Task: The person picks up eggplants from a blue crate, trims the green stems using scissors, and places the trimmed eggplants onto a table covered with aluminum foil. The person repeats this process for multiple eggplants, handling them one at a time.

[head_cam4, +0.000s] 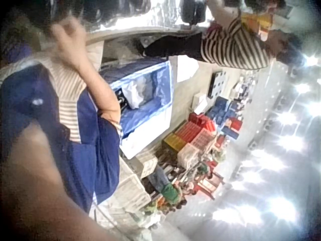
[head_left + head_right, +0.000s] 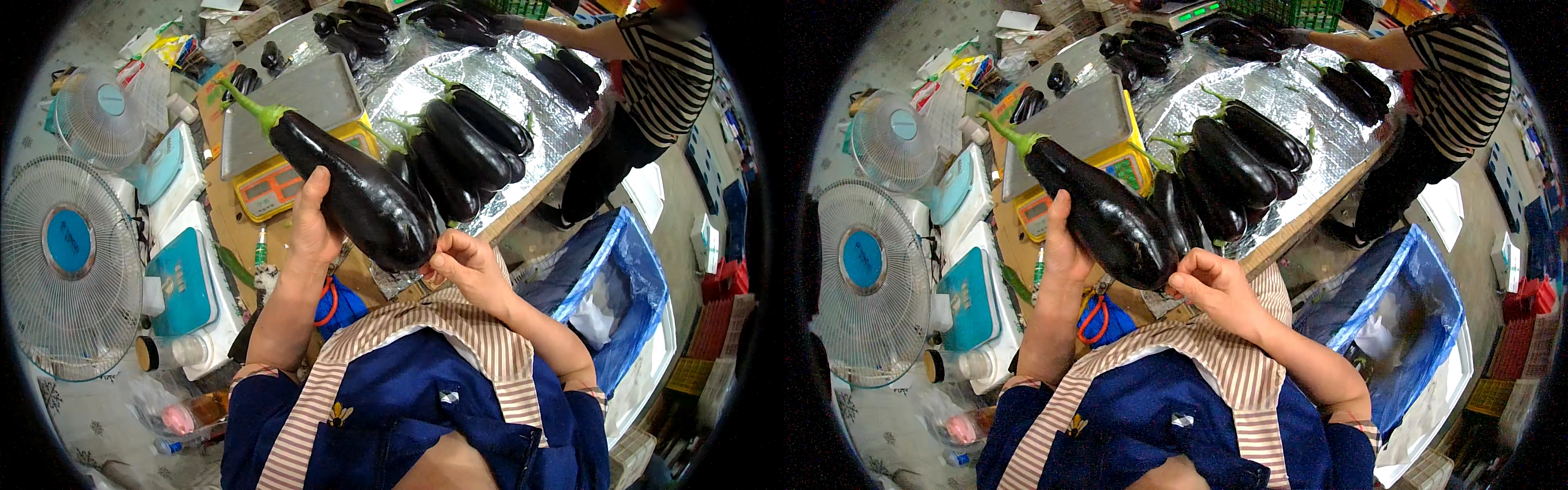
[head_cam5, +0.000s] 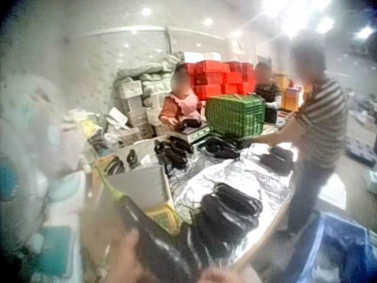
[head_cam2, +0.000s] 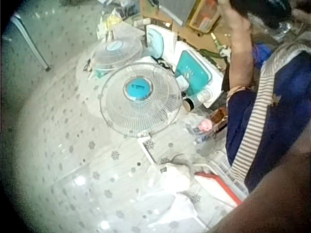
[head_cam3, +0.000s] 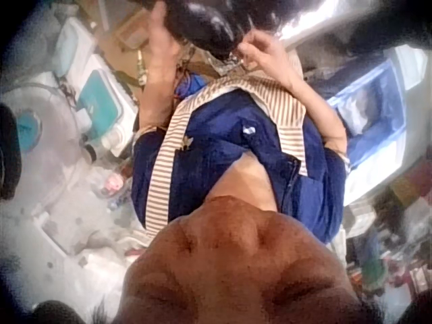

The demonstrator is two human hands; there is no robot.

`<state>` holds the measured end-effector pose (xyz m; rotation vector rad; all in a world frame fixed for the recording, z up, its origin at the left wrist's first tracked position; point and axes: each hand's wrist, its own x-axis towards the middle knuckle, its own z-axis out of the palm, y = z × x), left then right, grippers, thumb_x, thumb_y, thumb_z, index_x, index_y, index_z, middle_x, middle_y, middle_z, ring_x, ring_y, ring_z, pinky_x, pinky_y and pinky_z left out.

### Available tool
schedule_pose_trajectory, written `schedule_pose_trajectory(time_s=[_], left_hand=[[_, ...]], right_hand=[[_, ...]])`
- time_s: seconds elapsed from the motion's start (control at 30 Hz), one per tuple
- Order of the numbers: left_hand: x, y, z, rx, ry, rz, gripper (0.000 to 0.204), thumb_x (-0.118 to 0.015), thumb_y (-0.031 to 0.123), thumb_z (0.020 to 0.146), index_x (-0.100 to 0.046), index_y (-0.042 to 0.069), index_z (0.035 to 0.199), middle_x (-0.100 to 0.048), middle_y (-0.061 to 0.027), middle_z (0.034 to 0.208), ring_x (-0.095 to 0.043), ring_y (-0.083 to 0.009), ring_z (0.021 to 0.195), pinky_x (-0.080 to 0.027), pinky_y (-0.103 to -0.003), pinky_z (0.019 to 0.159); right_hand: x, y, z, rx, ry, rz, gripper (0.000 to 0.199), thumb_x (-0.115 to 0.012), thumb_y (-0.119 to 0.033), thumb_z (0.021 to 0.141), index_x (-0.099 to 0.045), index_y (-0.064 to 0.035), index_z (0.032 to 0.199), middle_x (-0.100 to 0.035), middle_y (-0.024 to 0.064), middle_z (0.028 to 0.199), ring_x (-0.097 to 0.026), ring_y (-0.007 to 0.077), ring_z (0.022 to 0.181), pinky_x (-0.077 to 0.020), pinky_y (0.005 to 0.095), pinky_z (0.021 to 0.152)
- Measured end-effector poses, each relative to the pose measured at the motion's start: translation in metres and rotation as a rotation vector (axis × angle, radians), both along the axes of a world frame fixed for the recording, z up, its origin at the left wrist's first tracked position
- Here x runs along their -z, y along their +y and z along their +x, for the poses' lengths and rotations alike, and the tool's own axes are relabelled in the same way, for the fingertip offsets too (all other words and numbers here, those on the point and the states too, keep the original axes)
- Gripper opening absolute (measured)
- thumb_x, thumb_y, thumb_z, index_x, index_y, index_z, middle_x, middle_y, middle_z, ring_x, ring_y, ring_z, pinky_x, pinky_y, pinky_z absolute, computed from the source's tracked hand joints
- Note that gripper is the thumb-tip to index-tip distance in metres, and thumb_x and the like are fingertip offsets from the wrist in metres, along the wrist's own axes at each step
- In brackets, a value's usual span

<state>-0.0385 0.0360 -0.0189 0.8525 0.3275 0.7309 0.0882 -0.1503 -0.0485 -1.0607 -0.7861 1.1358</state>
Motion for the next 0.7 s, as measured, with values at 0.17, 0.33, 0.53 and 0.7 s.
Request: schedule_pose_trajectory(time_s=[0.17,0.33,0.53,0.7], left_hand=[[0.000,0.000,-0.001,0.017,-0.007,-0.065,0.051,-0.057,0.042,0.082,-0.050,0.004,0.115,-0.058,-0.0105,0.108,-0.057,-0.0237,0.098,-0.045,-0.038,0.089],[0.000,-0.002,-0.003,-0.005,-0.026,-0.044,0.046,-0.061,0.033,0.080,-0.051,0.001,0.112,-0.059,-0.0094,0.104,-0.057,-0.0213,0.095,-0.046,-0.035,0.086],[-0.004,-0.012,-0.003,-0.069,0.023,0.223,0.045,-0.065,0.022,0.076,-0.049,0.000,0.112,-0.059,-0.0087,0.102,-0.057,-0.0197,0.093,-0.046,-0.034,0.085],[-0.012,-0.028,0.006,0.081,-0.012,0.243,0.047,-0.065,0.021,0.076,-0.048,-0.001,0.113,-0.059,-0.0095,0.103,-0.057,-0.0190,0.093,-0.045,-0.032,0.084]], right_hand=[[-0.001,-0.001,-0.002,0.007,-0.037,0.060,0.018,-0.052,-0.020,0.091,-0.057,-0.0046,0.082,-0.061,0.0012,0.077,-0.054,0.0051,0.068,-0.0438,0.0195,0.059],[-0.002,-0.001,0.000,0.034,0.040,0.055,0.017,-0.053,-0.019,0.090,-0.057,-0.0048,0.082,-0.061,0.0009,0.076,-0.054,0.0054,0.068,-0.0445,0.0197,0.060],[0.004,0.007,0.010,0.259,-0.007,0.017,0.022,-0.061,-0.019,0.085,-0.053,-0.0046,0.100,-0.059,0.0036,0.093,-0.054,0.0098,0.084,-0.0453,0.0246,0.074],[-0.017,0.016,0.014,-0.010,-0.033,0.037,0.067,-0.066,-0.036,0.078,-0.034,-0.0048,0.128,-0.049,0.0092,0.117,-0.047,0.0171,0.108,-0.0363,0.0318,0.093]])
